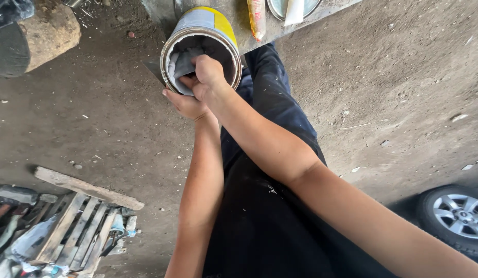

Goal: The person scoops a white paste from a container using a metal scraper and applies it to a damaged section of a car's body panel. They then use a sanding block to smooth the applied filler on the car's surface.

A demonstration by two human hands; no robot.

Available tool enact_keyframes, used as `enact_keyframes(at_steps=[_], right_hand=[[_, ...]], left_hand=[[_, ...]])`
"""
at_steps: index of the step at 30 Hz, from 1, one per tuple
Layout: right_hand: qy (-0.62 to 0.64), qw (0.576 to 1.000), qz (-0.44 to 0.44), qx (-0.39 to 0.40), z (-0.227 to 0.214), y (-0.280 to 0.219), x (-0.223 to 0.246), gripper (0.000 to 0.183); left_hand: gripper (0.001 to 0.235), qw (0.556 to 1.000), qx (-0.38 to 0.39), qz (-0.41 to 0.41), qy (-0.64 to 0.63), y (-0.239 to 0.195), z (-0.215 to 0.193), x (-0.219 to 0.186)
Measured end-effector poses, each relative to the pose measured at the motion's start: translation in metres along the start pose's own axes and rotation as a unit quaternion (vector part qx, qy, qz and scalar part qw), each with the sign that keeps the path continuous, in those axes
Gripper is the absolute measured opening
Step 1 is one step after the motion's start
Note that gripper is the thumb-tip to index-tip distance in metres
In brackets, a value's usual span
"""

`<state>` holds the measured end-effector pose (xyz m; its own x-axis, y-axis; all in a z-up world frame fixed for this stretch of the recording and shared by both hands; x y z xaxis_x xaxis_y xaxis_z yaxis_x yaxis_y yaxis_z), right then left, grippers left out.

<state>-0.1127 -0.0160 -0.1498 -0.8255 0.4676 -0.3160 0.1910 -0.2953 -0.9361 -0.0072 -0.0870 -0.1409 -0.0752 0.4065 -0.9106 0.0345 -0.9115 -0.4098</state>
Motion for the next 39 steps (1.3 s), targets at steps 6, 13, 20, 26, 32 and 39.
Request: enact_keyframes(at_steps=[6, 13, 20, 26, 32, 39], right_hand=[[0.071, 0.997, 0.03, -0.023, -0.003, 0.017, -0.008, 0.021], [0.162, 0.983, 0.082, 0.006, 0.006, 0.03, -0.016, 0.024], [0.234, 0.966, 0.107, -0.006, 0.011, 0.025, -0.017, 0.027], [0.309, 0.946, 0.099, 0.002, 0.009, 0.027, -0.016, 0.027], [0.338, 0.936, 0.04, 0.09, 0.003, 0.034, -0.003, 0.029], [0.257, 0.966, -0.007, 0.028, -0.021, -0.04, -0.008, 0.026]], left_hand=[[0.056, 0.985, -0.039, -0.023, 0.167, -0.004, -0.006, -0.013], [0.063, 0.951, -0.054, -0.025, 0.304, 0.0, -0.019, -0.015], [0.062, 0.958, -0.031, -0.025, 0.284, -0.009, 0.001, -0.028], [0.065, 0.936, 0.007, 0.028, 0.35, 0.006, -0.002, -0.021], [0.061, 0.968, 0.016, 0.04, 0.247, -0.002, 0.008, -0.027], [0.071, 0.996, 0.072, -0.001, -0.052, 0.016, 0.0, 0.029]])
Point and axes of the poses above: each hand's wrist, its own y-axis towards the middle knuckle, its own z-axis out of the palm, x = y × z, the point moved 10 cm from there along y, towards the middle knuckle, and after that the axes turned 11 degrees about z, right-handed, at the moved point
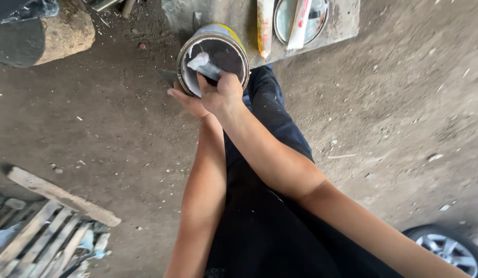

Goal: The person scoops a white paste from a container using a metal scraper and applies it to a damaged section of a car's body panel. They then use a sanding block to smooth the applied filler on the car's surface.

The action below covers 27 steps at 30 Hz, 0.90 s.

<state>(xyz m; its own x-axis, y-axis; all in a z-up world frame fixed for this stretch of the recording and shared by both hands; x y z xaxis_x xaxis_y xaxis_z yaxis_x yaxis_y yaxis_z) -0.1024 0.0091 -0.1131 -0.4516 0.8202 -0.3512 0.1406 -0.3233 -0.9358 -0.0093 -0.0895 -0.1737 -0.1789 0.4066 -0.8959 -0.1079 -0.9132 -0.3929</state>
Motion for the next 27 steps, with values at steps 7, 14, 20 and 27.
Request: enact_keyframes(at_steps=[7, 14, 20, 27], right_hand=[[-0.157, 0.984, 0.036, 0.073, -0.014, -0.058, 0.015, 0.028], [-0.431, 0.896, -0.011, 0.1, -0.018, -0.129, 0.034, 0.028], [-0.615, 0.764, -0.113, 0.159, 0.008, -0.208, 0.028, 0.027], [-0.682, 0.655, -0.164, 0.281, 0.038, -0.297, 0.002, 0.032]], left_hand=[[0.087, 0.984, 0.017, -0.09, -0.154, -0.017, 0.02, -0.017], [0.065, 0.98, -0.027, 0.028, 0.194, 0.007, -0.092, -0.087], [0.032, 0.879, 0.016, 0.262, 0.398, -0.017, -0.093, -0.209], [0.051, 0.963, 0.072, 0.158, 0.208, -0.049, -0.044, -0.253]])
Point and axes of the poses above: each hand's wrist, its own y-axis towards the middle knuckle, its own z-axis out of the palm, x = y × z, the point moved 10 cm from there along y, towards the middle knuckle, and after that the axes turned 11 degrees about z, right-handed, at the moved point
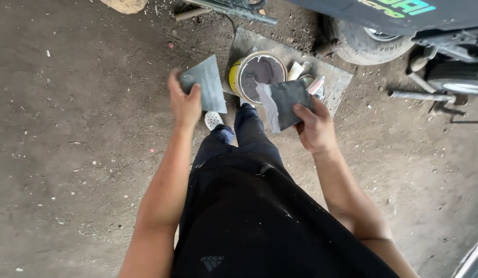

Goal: The person scoops a white paste from a container using a metal scraper and applies it to a damaged section of a car's body panel. They then use a sanding block to smooth the applied filler on the car's surface.

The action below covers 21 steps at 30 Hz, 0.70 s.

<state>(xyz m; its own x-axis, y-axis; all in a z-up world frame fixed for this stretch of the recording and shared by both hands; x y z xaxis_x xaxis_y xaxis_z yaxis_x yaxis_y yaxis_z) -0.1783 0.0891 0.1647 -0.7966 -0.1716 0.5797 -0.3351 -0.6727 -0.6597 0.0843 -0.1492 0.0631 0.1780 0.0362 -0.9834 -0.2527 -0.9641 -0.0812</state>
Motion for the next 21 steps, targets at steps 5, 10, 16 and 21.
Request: enact_keyframes(at_steps=[5, 10, 16, 21], right_hand=[[-0.139, 0.988, -0.07, -0.002, 0.012, -0.029, 0.041, 0.032], [-0.361, 0.917, -0.169, -0.027, 0.044, -0.068, 0.085, 0.027], [-0.392, 0.889, -0.215, -0.101, 0.053, -0.094, 0.107, 0.017], [-0.412, 0.835, -0.36, -0.059, 0.109, -0.13, 0.132, 0.018]], left_hand=[[0.027, 0.95, 0.041, -0.128, -0.28, -0.004, 0.05, 0.026], [0.03, 0.915, 0.092, -0.173, -0.352, -0.008, 0.083, -0.011], [0.037, 0.9, 0.166, -0.255, -0.311, -0.026, 0.115, -0.07], [0.039, 0.876, 0.192, -0.288, -0.335, -0.041, 0.129, -0.101]])
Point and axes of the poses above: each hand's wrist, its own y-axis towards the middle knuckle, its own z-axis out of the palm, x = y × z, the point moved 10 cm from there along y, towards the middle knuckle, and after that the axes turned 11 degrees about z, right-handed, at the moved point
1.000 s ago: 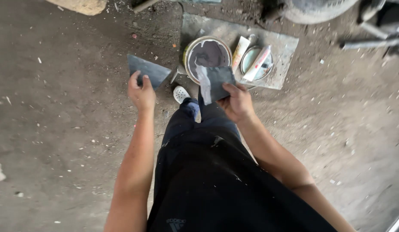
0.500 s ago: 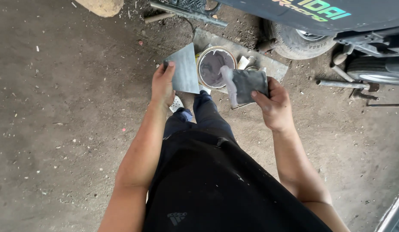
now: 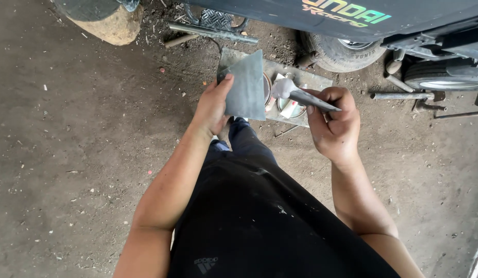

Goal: The person scoops a white paste from a container using a metal scraper and applies it to a damaged section of a car's body panel. They then use a sanding block to smooth the applied filler on the car's surface.

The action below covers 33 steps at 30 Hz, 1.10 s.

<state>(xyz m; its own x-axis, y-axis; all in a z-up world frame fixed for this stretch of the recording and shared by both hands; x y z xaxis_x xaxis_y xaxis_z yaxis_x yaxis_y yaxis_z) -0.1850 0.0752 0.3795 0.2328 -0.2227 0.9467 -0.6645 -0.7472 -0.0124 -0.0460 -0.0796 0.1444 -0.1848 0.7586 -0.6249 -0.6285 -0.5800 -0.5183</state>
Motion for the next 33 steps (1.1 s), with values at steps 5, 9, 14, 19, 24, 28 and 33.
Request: enact_keyframes(at_steps=[5, 9, 14, 19, 24, 28, 33], right_hand=[[-0.045, 0.994, -0.097, -0.008, 0.0, -0.012, -0.025, 0.03], [-0.001, 0.968, -0.245, 0.059, 0.022, -0.025, -0.03, 0.053], [-0.009, 0.958, -0.279, 0.061, 0.044, -0.029, 0.0, 0.051], [-0.056, 0.953, -0.297, 0.015, 0.055, -0.037, 0.001, 0.047], [-0.17, 0.947, -0.27, -0.035, 0.063, -0.031, 0.008, 0.04], [-0.18, 0.951, -0.247, -0.035, 0.066, -0.022, 0.004, 0.044], [-0.214, 0.957, -0.192, -0.037, 0.066, -0.012, -0.014, 0.051]], left_hand=[[0.036, 0.997, 0.0, -0.019, -0.073, -0.02, 0.026, -0.01], [0.032, 0.99, -0.006, -0.018, -0.137, -0.028, 0.036, -0.014], [0.031, 0.985, -0.025, 0.024, -0.168, -0.035, 0.038, -0.025], [0.029, 0.985, -0.025, 0.072, -0.155, -0.042, 0.033, -0.034], [0.025, 0.974, 0.037, 0.15, -0.168, -0.043, 0.036, -0.044], [0.025, 0.966, 0.065, 0.179, -0.172, -0.049, 0.041, -0.05], [0.024, 0.961, 0.071, 0.211, -0.166, -0.049, 0.038, -0.052]])
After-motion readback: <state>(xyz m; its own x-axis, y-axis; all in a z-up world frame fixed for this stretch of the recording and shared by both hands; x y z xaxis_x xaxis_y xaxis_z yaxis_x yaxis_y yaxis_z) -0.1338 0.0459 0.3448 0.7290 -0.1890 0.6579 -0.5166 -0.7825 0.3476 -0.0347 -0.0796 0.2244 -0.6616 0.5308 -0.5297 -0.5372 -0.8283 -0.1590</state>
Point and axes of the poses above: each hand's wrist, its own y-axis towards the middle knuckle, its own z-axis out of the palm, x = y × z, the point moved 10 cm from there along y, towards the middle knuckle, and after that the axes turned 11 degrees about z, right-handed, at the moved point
